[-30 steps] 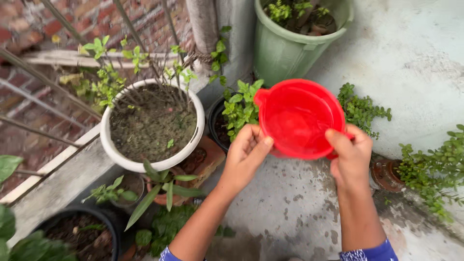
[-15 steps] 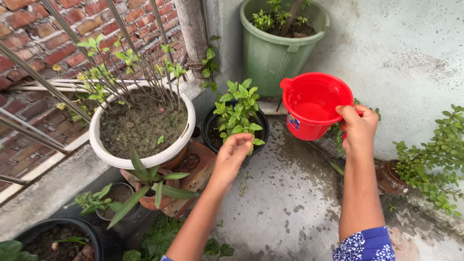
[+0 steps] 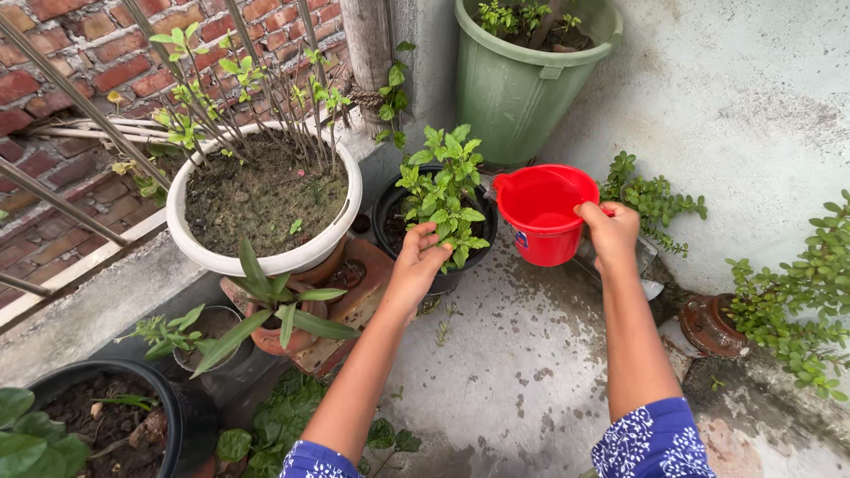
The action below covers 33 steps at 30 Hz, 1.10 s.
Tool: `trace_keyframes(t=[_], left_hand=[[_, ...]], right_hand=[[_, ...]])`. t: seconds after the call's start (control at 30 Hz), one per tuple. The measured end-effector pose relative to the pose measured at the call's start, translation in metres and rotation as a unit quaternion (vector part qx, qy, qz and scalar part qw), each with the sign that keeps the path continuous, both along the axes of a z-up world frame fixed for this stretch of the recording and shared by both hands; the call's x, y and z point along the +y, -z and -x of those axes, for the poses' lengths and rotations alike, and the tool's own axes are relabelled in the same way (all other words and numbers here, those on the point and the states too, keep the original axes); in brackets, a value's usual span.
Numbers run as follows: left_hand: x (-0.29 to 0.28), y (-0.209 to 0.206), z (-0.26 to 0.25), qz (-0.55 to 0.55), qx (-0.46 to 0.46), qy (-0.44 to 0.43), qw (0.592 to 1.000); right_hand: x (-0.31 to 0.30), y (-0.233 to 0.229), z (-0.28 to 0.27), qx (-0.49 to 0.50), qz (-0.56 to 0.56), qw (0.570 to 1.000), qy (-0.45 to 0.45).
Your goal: The person fills a red mug with water from a tap and pours it into various potted plants on a balcony.
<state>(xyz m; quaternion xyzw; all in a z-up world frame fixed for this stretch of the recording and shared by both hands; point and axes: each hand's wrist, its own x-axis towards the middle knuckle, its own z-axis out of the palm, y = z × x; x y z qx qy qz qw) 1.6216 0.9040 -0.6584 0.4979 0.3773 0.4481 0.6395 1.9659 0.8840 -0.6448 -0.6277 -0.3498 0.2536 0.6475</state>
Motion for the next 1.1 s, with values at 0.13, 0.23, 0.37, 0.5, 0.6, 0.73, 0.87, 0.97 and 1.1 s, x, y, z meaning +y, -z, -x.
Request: trace_keyframes(t=[0.13,0.23,0.37,0.5,0.6,0.73,0.87,0.97,1.1], left_hand=[[-0.005,-0.004,-0.001,0.003,0.006,-0.005,1.0],[-0.007,-0.004,0.002,0.004,0.042,0.001,0.999],[-0.007,0.003,0.005,-0.032,0.009,0.024,0.999],[-0.013,-0.007,0.011,-0.001,0.072,0.047,0.996],[-0.016,-0.012,0.012,0.0,0.097,0.056,0.994],[-0.009,0.0,0.015,0.001,0.049,0.049,0.998],[-0.001,0.007,0.019,-0.027,0.017,-0.001,0.999],[-0.002,0.005,0.021,-0.024,0.024,-0.013,0.999],[-0.007,0.0,0.021,-0.006,0.04,-0.002,0.999]], right_hand=[[0.006,0.006,0.004,-0.004,0.009,1.0,0.003],[0.008,0.006,0.006,-0.001,0.001,1.0,0.001],[0.006,-0.001,0.011,0.003,-0.001,1.0,0.002],[0.0,-0.014,0.021,0.0,-0.001,1.0,0.0],[-0.004,-0.024,0.026,0.005,-0.008,1.0,-0.005],[-0.006,-0.033,0.03,0.003,-0.021,1.0,-0.008],[-0.01,-0.04,0.031,-0.003,-0.02,1.0,-0.012],[-0.011,-0.042,0.033,-0.003,-0.036,0.999,-0.024],[-0.012,-0.045,0.035,-0.004,-0.04,0.999,-0.024]])
